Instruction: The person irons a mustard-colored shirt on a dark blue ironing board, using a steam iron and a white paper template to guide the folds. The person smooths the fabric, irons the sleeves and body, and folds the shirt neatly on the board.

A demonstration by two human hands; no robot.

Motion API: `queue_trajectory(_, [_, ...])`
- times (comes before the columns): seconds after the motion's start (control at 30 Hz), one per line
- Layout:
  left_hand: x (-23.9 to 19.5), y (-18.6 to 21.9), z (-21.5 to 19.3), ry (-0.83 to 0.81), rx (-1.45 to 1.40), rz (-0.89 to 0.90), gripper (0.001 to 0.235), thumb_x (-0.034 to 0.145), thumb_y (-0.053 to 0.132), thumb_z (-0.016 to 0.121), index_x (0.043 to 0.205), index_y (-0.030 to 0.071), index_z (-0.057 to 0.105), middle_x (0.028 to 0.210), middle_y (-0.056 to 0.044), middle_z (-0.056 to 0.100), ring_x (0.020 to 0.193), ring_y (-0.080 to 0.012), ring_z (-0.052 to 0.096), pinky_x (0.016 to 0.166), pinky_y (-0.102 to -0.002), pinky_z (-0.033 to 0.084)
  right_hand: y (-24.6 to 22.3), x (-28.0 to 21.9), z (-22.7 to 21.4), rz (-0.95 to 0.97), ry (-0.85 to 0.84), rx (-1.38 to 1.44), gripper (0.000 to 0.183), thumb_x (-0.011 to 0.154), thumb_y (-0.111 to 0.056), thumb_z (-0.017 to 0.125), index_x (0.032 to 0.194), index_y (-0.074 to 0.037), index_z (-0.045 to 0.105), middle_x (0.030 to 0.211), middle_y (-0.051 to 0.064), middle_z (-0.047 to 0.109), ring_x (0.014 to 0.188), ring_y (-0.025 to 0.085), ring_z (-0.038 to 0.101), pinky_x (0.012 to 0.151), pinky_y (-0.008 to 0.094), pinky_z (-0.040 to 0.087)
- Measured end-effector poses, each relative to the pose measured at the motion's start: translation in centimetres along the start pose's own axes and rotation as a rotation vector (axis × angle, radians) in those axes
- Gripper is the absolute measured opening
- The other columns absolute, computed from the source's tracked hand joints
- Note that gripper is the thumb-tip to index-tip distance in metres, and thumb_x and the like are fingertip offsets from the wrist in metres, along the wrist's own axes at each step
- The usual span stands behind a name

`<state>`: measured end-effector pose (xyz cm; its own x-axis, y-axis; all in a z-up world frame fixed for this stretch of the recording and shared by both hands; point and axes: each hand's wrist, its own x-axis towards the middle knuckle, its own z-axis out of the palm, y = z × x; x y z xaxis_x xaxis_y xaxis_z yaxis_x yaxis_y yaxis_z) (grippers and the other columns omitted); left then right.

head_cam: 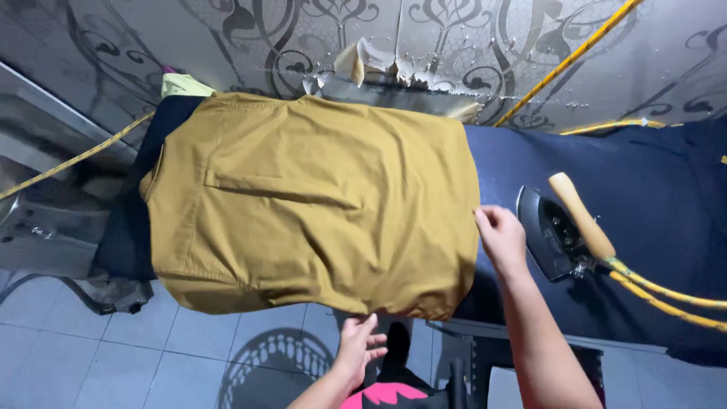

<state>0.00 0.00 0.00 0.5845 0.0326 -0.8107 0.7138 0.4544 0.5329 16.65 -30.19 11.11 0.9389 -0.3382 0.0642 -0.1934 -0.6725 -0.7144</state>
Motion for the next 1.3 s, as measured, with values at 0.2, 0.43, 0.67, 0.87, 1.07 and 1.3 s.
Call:
queue_trajectory(0.2, [2.4,0.8,0.7,0.278,-0.516,0.263,0.021,0.091,0.013,0.073,0.108,0.010,0.061,0.111,-0.013,0.075,0.091,-0.0233,0.070,0.067,-0.033,0.051,-0.3,22.5,8.8,0.071,-0.061,-0.152,0.038,0.088,-0.041,0.054,0.109,-0.020,0.078,0.108,0.005,0.077,0.104,0.031,0.069,0.085,0.045,0.051])
queue_trajectory(0.43, [2.0,-1.7,3.9,0.089,-0.533,-0.065,0.028,0.081,0.004,0.079,0.106,0.000,0.066,0.100,-0.027,0.076,0.090,-0.0385,0.070,0.075,-0.060,0.056,-1.8,31.0,12.4,0.351,-0.411,-0.498,0.091,0.080,-0.084,0.058,0.144,-0.020,0.059,0.157,0.016,0.039,0.141,0.040,0.034,0.113,0.046,0.032])
queue_trajectory(0.67, [-4.1,5.8,8.7,-0.486,1.059,-0.143,0.031,0.091,0.039,0.058,0.076,0.013,0.068,0.071,-0.006,0.066,0.061,-0.0192,0.056,0.055,-0.033,0.041,5.8,33.8,15.0,-0.030,-0.118,-0.031,0.029,0.081,-0.041,0.085,0.093,-0.027,0.062,0.083,-0.007,0.068,0.074,0.011,0.061,0.071,0.031,0.048])
queue_trajectory(0.87, [2.3,9.4,18.4,-0.339,1.700,0.968,0.039,0.089,0.048,0.070,0.105,0.014,0.063,0.095,-0.009,0.065,0.090,-0.0333,0.067,0.067,-0.050,0.057,5.8,33.7,15.1,-0.016,-0.258,-0.101,0.043,0.083,-0.061,0.079,0.102,-0.022,0.076,0.096,0.005,0.074,0.094,0.024,0.068,0.084,0.039,0.052])
queue_trajectory(1.07, [15.4,5.2,20.8,0.166,1.760,1.515,0.011,0.093,0.022,0.060,0.084,0.016,0.063,0.081,-0.004,0.053,0.073,-0.0278,0.062,0.049,-0.043,0.056,7.4,35.5,15.4,0.075,-0.257,-0.144,0.034,0.080,-0.044,0.085,0.103,-0.025,0.069,0.097,0.003,0.075,0.106,0.027,0.071,0.092,0.043,0.055])
queue_trajectory(1.3, [10.6,8.2,22.4,-0.207,1.731,1.051,0.040,0.093,0.042,0.068,0.110,0.007,0.060,0.099,-0.009,0.058,0.091,-0.0350,0.069,0.069,-0.051,0.062,6.0,31.5,10.6,0.135,0.065,0.017,0.023,0.092,-0.034,0.066,0.114,-0.026,0.065,0.105,0.005,0.075,0.111,0.028,0.068,0.095,0.046,0.054])
